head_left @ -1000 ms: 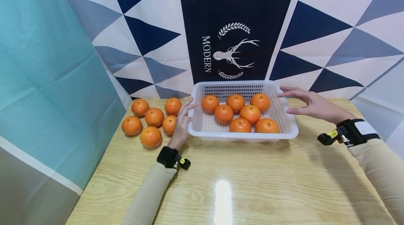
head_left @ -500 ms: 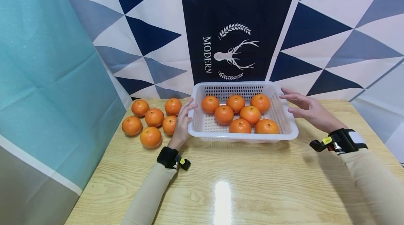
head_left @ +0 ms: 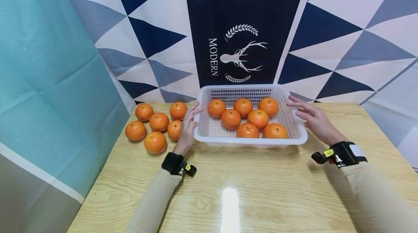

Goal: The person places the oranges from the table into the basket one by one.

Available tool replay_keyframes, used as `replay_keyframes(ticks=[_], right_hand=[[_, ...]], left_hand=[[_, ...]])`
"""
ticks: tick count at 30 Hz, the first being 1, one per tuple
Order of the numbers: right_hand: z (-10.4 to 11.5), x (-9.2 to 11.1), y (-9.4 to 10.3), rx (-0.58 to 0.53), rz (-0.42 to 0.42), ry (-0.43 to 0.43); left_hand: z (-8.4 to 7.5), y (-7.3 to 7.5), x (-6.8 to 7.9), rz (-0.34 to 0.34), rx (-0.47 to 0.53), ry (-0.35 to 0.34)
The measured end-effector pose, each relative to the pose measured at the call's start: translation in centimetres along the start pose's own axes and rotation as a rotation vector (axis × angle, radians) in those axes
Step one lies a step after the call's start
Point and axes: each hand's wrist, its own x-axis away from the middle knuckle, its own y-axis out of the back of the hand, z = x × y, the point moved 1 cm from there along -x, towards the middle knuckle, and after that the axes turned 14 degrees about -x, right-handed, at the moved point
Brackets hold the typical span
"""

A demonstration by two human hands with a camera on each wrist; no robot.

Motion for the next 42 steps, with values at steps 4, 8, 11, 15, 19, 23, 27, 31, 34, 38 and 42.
replay_keyframes(ticks=[4, 8, 11, 15, 19, 23, 27, 31, 34, 38, 42], right_hand=[[-0.6, 0.1, -0.5, -0.042, -0.04, 0.03], [-1.0, 0.1, -0.8, -0.086, -0.063, 0.063], [-1.4, 0.1, -0.9, -0.122, -0.06, 0.087], [-1.8, 0.1, -1.3, -0.181, -0.047, 0.116], [-2.0, 0.2, -1.7, -0.231, -0.054, 0.131], [-2.2, 0.0, -2.0, -0.276, -0.081, 0.148], [-2.4, 0.0, -2.3, -0.273, -0.121, 0.179], [-2.7, 0.3, -2.7, -0.295, -0.155, 0.194], [-2.8, 0.4, -3.0, -0.317, -0.173, 0.2], [-2.9, 0.4, -3.1, -0.311, -0.185, 0.203], [-3.0, 0.2, -3.1, -0.327, -0.174, 0.208]], left_hand=[[-1.2, 0.3, 0.1, 0.009, 0.001, 0.008], [-1.2, 0.3, 0.2, 0.005, 0.01, 0.005], [-1.2, 0.3, 0.2, 0.005, 0.008, 0.002], [-1.1, 0.3, 0.3, 0.002, 0.001, 0.0], [1.1, -0.3, 0.0, -0.011, -0.003, -0.012], [2.7, -0.8, -0.1, -0.032, -0.006, -0.025], [2.7, -0.9, -0.2, -0.038, -0.006, -0.027], [2.9, -1.0, -0.2, -0.034, -0.007, -0.03], [2.6, -0.9, -0.2, -0.027, 0.004, -0.034], [0.8, -0.2, 0.0, -0.011, 0.014, -0.033], [-1.0, 0.4, 0.2, 0.0, 0.006, -0.023]])
